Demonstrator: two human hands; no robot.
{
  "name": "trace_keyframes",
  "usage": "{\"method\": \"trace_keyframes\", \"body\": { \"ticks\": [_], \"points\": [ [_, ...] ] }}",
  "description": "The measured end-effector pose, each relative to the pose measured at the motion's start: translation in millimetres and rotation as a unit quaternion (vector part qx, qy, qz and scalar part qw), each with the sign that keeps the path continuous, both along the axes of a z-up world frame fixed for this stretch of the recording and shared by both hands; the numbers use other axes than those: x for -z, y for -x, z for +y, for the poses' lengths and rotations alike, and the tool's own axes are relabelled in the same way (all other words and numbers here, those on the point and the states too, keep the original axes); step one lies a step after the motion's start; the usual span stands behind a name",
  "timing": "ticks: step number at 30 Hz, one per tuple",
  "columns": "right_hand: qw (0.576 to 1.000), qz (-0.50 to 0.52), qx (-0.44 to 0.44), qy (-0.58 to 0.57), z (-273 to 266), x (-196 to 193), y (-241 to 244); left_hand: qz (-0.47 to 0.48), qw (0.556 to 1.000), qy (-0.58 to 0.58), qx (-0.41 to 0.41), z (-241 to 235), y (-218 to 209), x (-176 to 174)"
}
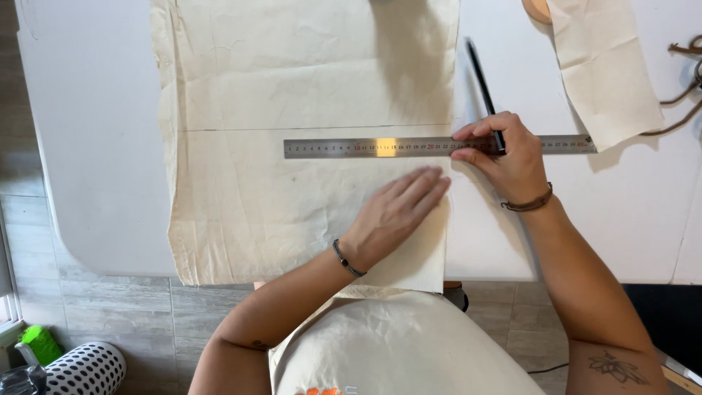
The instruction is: Measuring and marking lines on a piece of fabric using a metal ruler and a pencil.
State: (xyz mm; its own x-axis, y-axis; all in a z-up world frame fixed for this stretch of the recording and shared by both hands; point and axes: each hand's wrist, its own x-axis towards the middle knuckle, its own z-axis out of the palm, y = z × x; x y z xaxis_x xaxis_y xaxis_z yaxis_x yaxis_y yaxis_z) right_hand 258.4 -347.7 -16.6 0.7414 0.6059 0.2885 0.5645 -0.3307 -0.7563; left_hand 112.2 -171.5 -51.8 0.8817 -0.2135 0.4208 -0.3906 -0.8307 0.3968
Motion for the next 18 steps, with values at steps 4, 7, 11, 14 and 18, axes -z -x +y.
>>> {"method": "trace_keyframes", "body": {
  "ticks": [4, 7, 11, 14, 18],
  "points": [
    [0.999, 0.045, 0.014, -0.016, 2, 1, 4, -0.017, 0.989, -0.071, -0.127, 10, -1, -25],
    [1.0, 0.006, 0.015, -0.001, -18, 1, 1, 0.024, 0.986, -0.081, -0.145, 13, 1, -28],
    [0.999, 0.02, 0.037, 0.004, -28, -5, 2, 0.038, 0.982, -0.088, -0.16, 11, 0, -33],
    [0.998, 0.038, 0.047, -0.007, -28, -3, 2, 0.044, 0.982, -0.081, -0.167, 8, -1, -33],
    [0.998, 0.052, 0.038, -0.006, -23, 1, 1, 0.056, 0.978, -0.089, -0.178, 6, -1, -32]
  ]
}}
